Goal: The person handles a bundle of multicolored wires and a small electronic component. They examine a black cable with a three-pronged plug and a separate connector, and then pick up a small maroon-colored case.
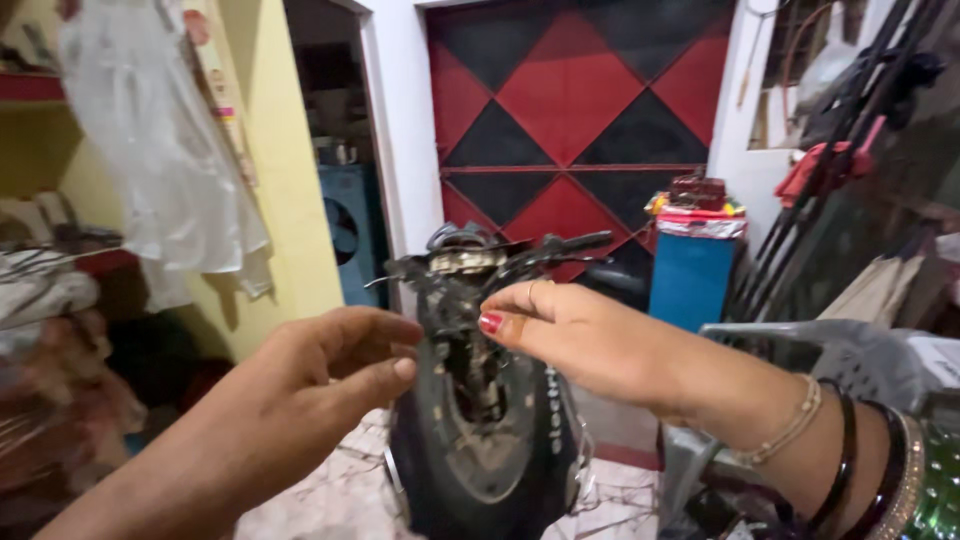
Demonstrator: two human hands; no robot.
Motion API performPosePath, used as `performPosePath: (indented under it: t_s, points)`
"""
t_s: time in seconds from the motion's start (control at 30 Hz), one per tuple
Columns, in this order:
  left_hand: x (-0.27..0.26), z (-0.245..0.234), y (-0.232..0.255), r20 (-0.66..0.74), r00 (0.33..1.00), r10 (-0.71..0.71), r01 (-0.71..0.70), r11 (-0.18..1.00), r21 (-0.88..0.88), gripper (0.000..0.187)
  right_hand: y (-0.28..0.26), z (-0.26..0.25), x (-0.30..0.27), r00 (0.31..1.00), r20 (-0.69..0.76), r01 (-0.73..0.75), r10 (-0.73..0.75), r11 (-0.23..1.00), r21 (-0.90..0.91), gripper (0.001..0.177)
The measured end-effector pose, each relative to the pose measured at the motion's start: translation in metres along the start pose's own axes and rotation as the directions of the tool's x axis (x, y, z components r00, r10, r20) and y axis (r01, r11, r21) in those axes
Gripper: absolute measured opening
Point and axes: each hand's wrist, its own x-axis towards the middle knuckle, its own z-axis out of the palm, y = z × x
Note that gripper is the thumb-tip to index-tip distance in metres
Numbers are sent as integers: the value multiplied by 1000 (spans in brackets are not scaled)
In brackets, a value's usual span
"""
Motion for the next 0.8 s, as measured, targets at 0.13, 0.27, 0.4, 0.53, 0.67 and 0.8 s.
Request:
performPosePath:
  t_s: [0.13, 0.27, 0.4, 0.53, 0.67, 0.8]
  points:
    - [47, 25, 26, -6, 998, 62, -61, 997, 44, 44, 16, -50, 10, 998, -36, 58, -59, 997, -41, 47]
    - [96, 49, 50, -29, 994, 105, -99, 982, 164, 45, 37, -94, 24, 992, -114, -57, 55, 998, -18, 48]
    - [141, 68, 82, -137, 987, -77, 116, 946, 304, 47, 62, -138, 43, 994, -76, 83, -83, 997, -10, 47]
    - [183, 89, 84, -130, 991, -40, 75, 958, 278, 48, 90, -173, 52, 993, -120, 3, -11, 998, -63, 50]
    - [231, 101, 71, -83, 993, 87, -62, 960, 272, 48, 113, -202, 69, 982, -182, -70, 51, 992, -102, 52]
    - [286, 106, 63, -73, 982, 177, -134, 909, 394, 48, 135, -223, 98, 960, -257, -129, 109, 990, -61, 55]
